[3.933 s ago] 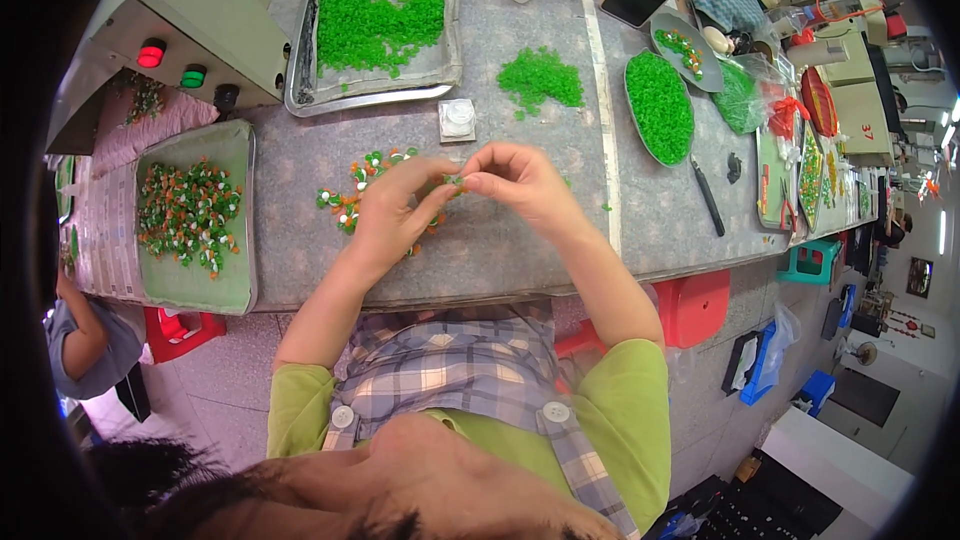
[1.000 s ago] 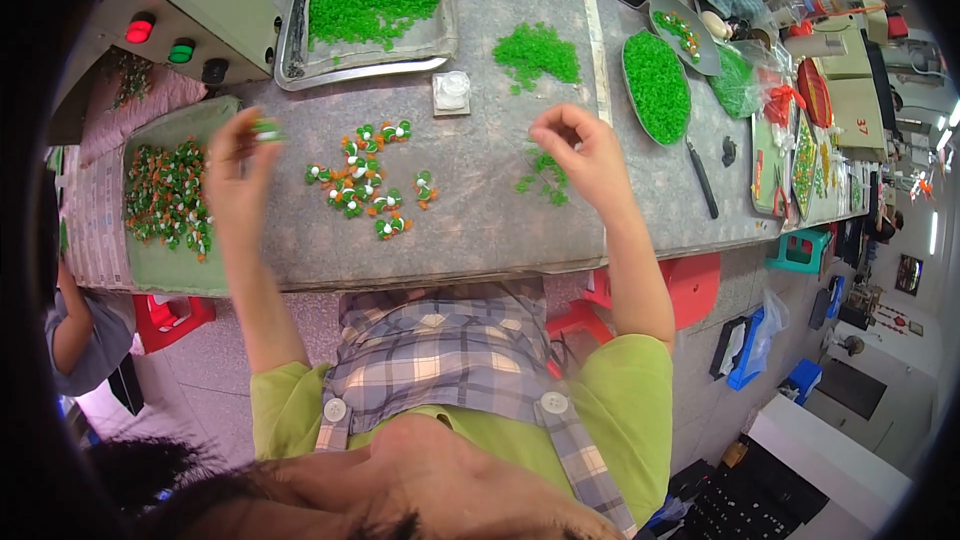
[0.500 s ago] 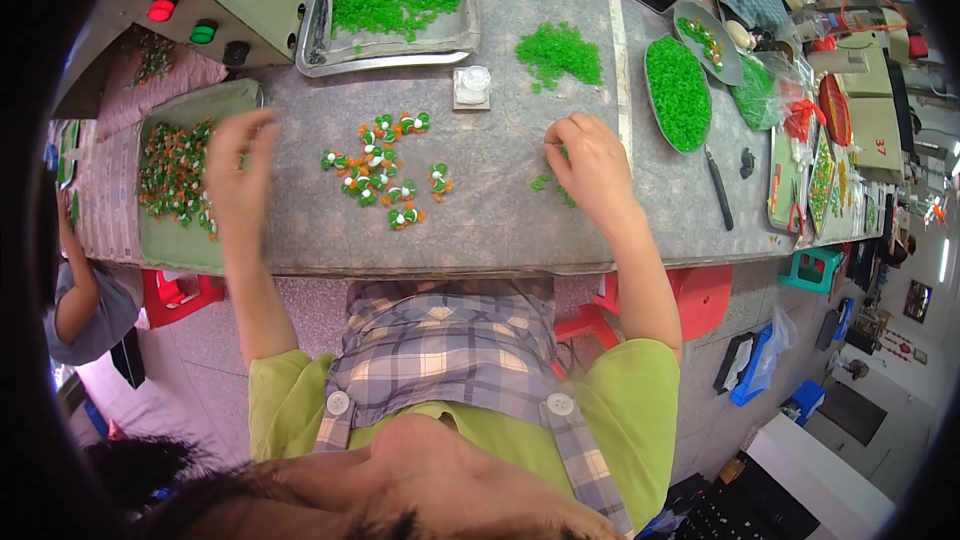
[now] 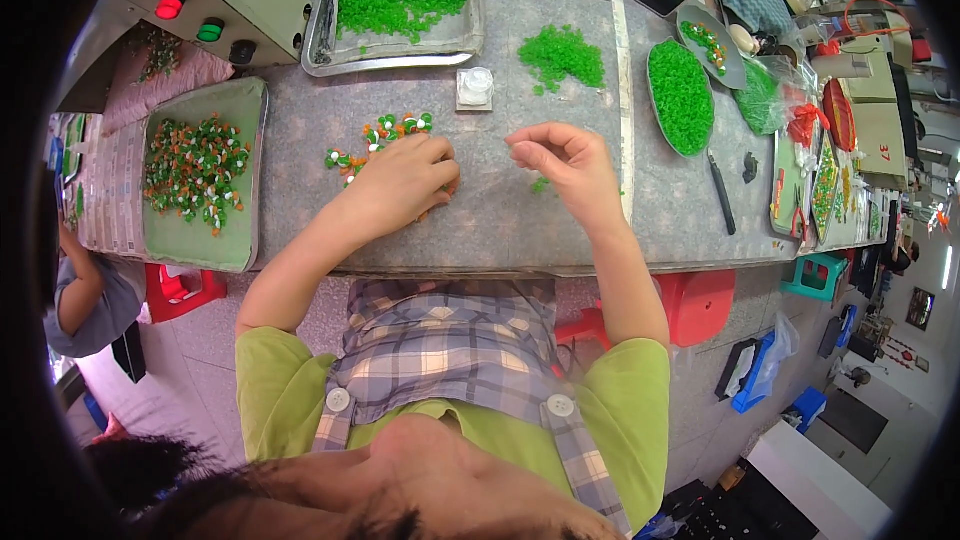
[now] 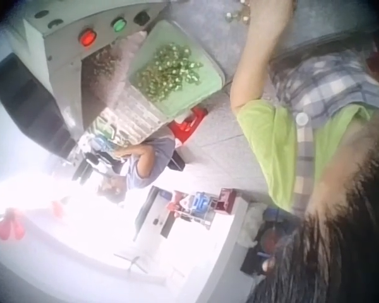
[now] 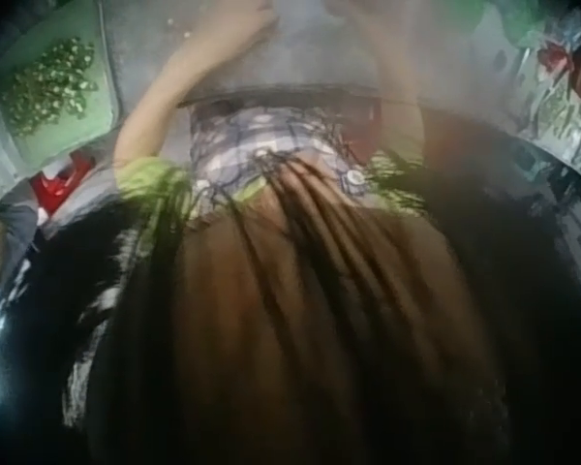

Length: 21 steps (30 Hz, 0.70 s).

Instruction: The person assembles small plastic Christmas tree-shaped figurines by attaching star-shaped components to them by hand.

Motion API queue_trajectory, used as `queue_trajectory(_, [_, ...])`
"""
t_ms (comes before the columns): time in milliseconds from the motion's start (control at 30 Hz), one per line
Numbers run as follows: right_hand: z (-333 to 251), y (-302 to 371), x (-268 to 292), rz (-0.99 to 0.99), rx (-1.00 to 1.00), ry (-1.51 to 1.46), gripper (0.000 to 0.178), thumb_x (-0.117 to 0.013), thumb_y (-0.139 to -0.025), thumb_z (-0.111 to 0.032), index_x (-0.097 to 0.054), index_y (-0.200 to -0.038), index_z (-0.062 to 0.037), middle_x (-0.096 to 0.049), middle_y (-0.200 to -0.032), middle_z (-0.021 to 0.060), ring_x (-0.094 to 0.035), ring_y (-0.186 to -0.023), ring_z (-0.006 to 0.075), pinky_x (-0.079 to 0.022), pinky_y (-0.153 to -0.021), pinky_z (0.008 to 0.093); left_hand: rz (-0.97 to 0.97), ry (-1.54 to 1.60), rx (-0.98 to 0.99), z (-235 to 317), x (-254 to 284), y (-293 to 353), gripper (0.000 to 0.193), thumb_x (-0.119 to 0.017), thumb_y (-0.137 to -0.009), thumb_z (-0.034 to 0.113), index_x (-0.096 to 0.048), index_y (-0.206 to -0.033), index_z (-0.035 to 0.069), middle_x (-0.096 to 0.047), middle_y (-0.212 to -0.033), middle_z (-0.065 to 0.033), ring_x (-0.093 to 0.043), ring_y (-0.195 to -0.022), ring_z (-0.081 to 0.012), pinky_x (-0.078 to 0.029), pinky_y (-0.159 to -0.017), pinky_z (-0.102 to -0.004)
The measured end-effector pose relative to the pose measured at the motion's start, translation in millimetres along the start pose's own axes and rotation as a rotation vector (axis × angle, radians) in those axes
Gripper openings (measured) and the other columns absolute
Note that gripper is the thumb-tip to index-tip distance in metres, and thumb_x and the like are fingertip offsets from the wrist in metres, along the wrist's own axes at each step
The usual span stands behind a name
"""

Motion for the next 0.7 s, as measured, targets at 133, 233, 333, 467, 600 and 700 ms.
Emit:
queue_trajectory(133, [1.2,-0.5,-13.8,-0.105,-0.059,-0.257,0.016,-0.062,-0.078,-0.009,-0.061,-0.090,0.0020,-0.062,-0.078,0.0057,-0.058,-0.072,0.0107,-0.045,-0.064,0.0220,0.151,0.202,0.084,-5.8,21.1,-4.1,0.011,-0.061,-0.073,0.012,-0.054,-0.081,0.007,-0.054,-0.079,-0.0078,-0.053,-0.078,-0.0245,-0.042,-0.068,-0.0348])
queue_trajectory(233, [0.6,0.3,-17.7,-0.141,-0.069,-0.238,0.015,-0.062,-0.077,-0.008,-0.060,-0.088,0.0017,-0.062,-0.077,0.0058,-0.058,-0.070,0.0108,-0.045,-0.064,0.0220,0.344,0.469,0.218,2.6,34.2,-4.9,0.011,-0.058,-0.076,0.014,-0.054,-0.080,0.006,-0.057,-0.074,-0.0092,-0.056,-0.073,-0.0273,-0.043,-0.063,-0.0381])
queue_trajectory(333, [-3.1,0.4,-22.3,-0.152,-0.080,-0.237,0.013,-0.063,-0.077,-0.009,-0.060,-0.085,0.0008,-0.061,-0.076,0.0051,-0.057,-0.069,0.0101,-0.044,-0.064,0.0220,0.455,0.444,0.043,13.1,30.9,-4.5,0.011,-0.058,-0.078,0.014,-0.055,-0.084,0.006,-0.054,-0.070,-0.0090,-0.053,-0.063,-0.0249,-0.042,-0.058,-0.0329])
queue_trajectory(467, [-5.9,0.2,-26.0,-0.152,-0.087,-0.215,0.012,-0.063,-0.077,-0.009,-0.059,-0.083,0.0003,-0.060,-0.074,0.0039,-0.056,-0.067,0.0095,-0.044,-0.063,0.0216,0.456,0.387,0.048,15.4,29.7,-3.0,0.011,-0.058,-0.078,0.015,-0.055,-0.084,0.006,-0.055,-0.072,-0.0090,-0.053,-0.065,-0.0236,-0.041,-0.057,-0.0326])
queue_trajectory(600, [-3.8,-2.6,-29.0,-0.147,-0.094,-0.203,0.013,-0.064,-0.076,-0.011,-0.059,-0.084,-0.0003,-0.060,-0.075,0.0031,-0.055,-0.068,0.0088,-0.043,-0.063,0.0209,0.442,0.439,0.080,9.0,23.3,-3.9,0.010,-0.057,-0.079,0.014,-0.055,-0.083,0.005,-0.056,-0.072,-0.0089,-0.054,-0.065,-0.0228,-0.041,-0.056,-0.0313])
queue_trajectory(700, [-1.4,-5.3,-30.3,-0.142,-0.099,-0.184,0.014,-0.064,-0.076,-0.011,-0.058,-0.084,-0.0010,-0.059,-0.076,0.0021,-0.054,-0.069,0.0079,-0.042,-0.063,0.0201,0.421,0.537,0.154,3.5,18.1,-4.0,0.011,-0.056,-0.079,0.014,-0.055,-0.083,0.004,-0.056,-0.072,-0.0083,-0.054,-0.065,-0.0198,-0.041,-0.056,-0.0289])
Point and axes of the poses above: each hand's wrist, its own y-axis away from the middle knuckle, its own x-axis out of the back of the hand, z = x × y, the point moved 6 cm from there along -y, towards the middle knuckle
